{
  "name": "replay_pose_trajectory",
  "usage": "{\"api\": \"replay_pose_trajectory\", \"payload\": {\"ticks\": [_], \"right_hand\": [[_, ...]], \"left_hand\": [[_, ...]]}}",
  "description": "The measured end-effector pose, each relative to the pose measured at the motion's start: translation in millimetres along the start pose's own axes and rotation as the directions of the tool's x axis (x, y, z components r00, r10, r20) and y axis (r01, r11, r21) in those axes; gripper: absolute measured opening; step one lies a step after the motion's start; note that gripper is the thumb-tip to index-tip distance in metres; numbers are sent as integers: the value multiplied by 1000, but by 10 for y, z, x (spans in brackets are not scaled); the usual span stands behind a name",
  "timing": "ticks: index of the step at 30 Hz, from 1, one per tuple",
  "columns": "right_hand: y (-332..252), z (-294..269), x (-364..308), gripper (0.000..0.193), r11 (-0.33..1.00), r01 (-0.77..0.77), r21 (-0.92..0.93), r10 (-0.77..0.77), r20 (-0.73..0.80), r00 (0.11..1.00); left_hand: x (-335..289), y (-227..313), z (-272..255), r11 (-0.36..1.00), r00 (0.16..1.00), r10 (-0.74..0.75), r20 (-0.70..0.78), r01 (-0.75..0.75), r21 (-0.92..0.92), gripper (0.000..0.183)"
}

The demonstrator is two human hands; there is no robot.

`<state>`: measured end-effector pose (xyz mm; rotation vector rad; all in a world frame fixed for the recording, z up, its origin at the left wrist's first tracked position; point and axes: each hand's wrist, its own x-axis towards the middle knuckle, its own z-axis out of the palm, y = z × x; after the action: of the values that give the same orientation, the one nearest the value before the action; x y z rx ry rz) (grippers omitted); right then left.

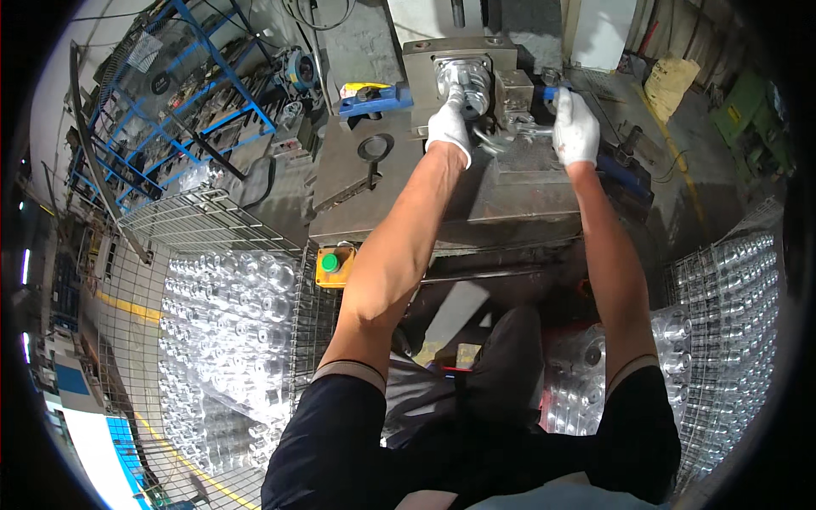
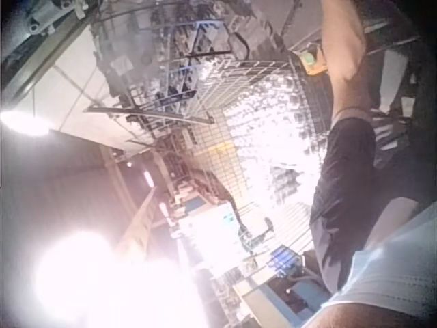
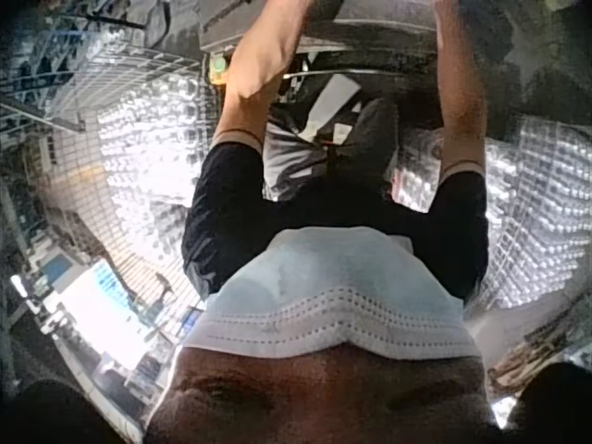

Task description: The person is processing cylindrical metal components by inserting them into an industrial machine, pressing a control button, and then organizing the processed parts into wire crates.

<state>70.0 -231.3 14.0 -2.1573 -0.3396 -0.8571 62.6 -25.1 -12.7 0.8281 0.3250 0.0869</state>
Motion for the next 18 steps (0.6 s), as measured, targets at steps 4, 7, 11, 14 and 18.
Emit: {"api": "replay_pose_trajectory", "payload": {"ticks": [4, 7, 11, 14, 18], "right_hand": [[-392, 434, 333, 64, 991, -127, -44, 133, 168, 977], [-66, 486, 307, 66, 947, -131, -293, 173, 122, 977], [-364, -653, -877, 33, 947, 283, -152, -242, 239, 940], [-73, -1123, -1475, 42, 893, 245, -377, -87, 389, 917], [426, -1229, -1708, 50, 842, 219, -493, 26, 442, 896]], "left_hand": [[-463, 462, -99, 984, 985, 174, 17, -175, 35, 58], [-985, 580, -131, 713, 928, 372, -11, -278, 644, 62], [-1948, 541, -1040, 199, 784, 562, 264, -439, 876, 52], [-2705, 581, -1779, -201, 717, 631, 296, -217, 955, 49], [-2980, 460, -2129, -367, 800, 526, 288, -92, 926, 67]]}}
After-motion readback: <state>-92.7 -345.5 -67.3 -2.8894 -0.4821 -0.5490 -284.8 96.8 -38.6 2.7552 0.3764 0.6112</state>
